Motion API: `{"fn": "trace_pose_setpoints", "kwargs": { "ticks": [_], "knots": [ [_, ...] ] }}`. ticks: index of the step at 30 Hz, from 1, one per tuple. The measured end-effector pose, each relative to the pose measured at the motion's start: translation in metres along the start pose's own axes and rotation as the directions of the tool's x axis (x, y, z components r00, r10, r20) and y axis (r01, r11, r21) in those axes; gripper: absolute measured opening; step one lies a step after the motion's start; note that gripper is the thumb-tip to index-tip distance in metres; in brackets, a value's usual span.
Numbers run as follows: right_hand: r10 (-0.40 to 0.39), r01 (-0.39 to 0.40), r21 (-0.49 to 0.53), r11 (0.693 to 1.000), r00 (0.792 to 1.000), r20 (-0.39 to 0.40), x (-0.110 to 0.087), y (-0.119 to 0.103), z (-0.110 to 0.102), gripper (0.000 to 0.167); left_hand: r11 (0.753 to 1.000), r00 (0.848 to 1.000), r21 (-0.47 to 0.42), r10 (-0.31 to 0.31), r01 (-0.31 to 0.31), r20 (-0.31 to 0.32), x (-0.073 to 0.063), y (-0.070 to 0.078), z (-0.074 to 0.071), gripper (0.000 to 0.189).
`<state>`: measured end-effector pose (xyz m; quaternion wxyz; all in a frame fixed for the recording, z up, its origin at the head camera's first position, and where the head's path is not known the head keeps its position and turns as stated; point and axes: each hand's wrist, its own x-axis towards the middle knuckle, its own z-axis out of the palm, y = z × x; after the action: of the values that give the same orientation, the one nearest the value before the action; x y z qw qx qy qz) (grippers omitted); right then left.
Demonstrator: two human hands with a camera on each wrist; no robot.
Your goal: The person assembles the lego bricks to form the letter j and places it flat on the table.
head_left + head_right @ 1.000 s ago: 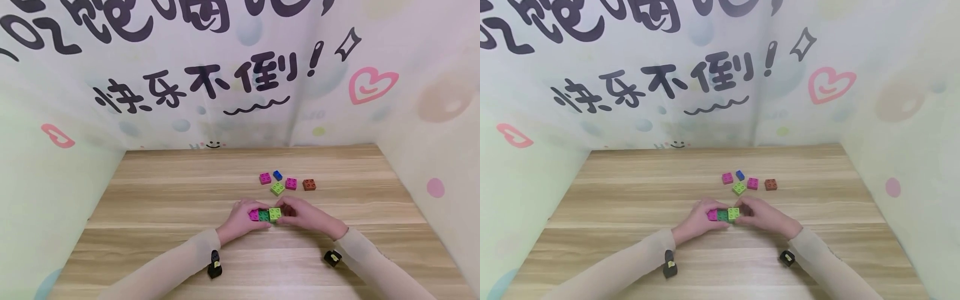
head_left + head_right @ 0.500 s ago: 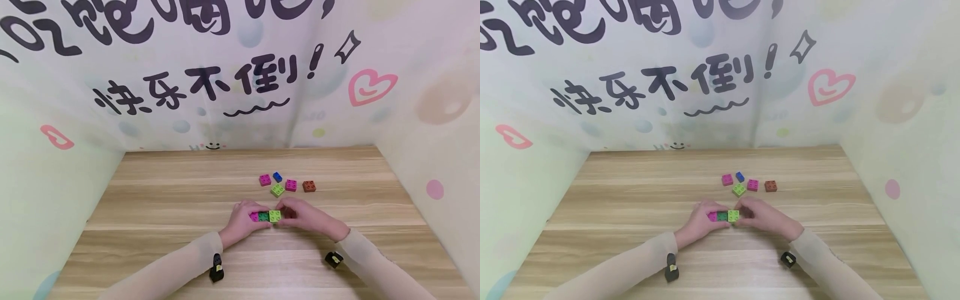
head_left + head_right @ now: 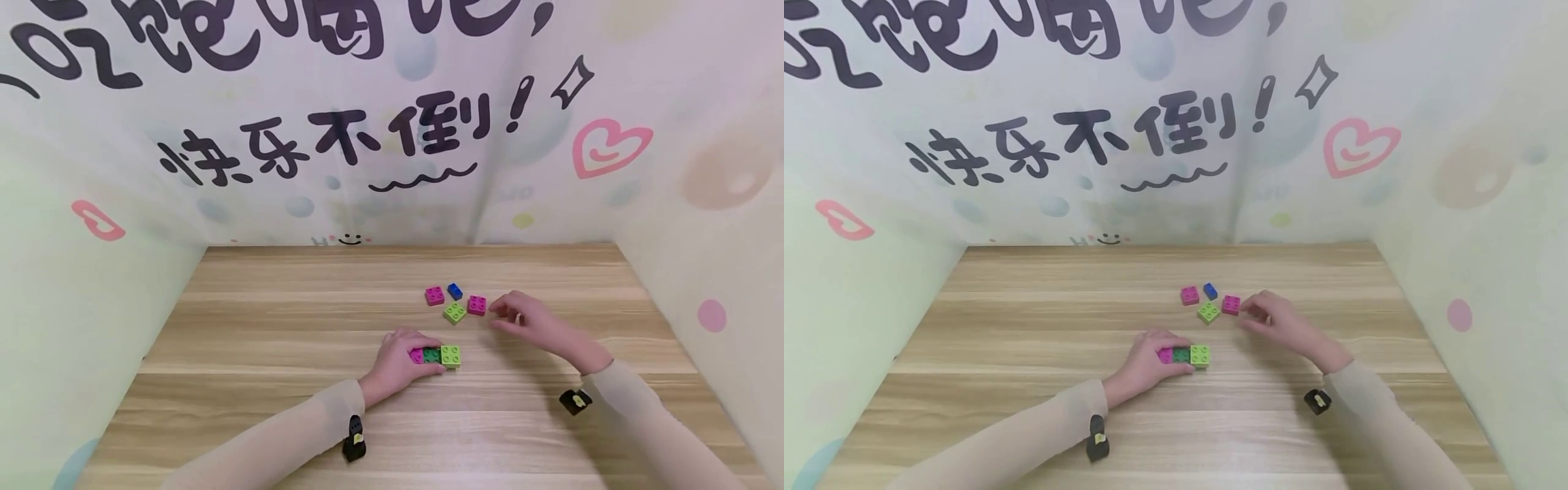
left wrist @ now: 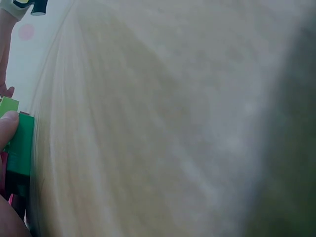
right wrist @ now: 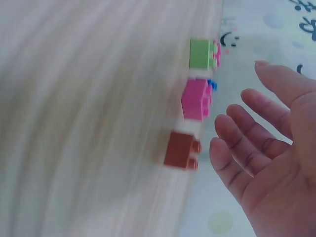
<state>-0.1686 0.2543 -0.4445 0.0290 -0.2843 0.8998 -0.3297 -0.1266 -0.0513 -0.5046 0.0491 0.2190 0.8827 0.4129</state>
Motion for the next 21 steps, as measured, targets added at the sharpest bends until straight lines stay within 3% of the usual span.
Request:
{"fn": "trace_pose_setpoints", "kwargs": {
  "ticks": [6, 13, 21],
  "knots": [
    [0.050, -0.051, -0.055, 0.997, 0.999, -0.021, 0.000, 0.016, -0.011, 0.023, 1.000, 1.000, 0.006, -0.003, 0.003, 0.004, -0.001, 0.000, 0.000, 0.044],
    [0.137, -0.137, -0.074, 0.988, 0.991, 0.000, 0.000, 0.037, -0.014, 0.046, 1.000, 1.000, 0.003, -0.016, 0.016, 0.015, -0.001, 0.000, 0.000, 0.045],
    [0.152, -0.147, -0.104, 0.984, 0.988, 0.039, 0.000, 0.054, -0.011, 0.048, 1.000, 0.999, -0.002, -0.029, 0.029, 0.022, -0.001, 0.001, -0.001, 0.045]
  ]
}}
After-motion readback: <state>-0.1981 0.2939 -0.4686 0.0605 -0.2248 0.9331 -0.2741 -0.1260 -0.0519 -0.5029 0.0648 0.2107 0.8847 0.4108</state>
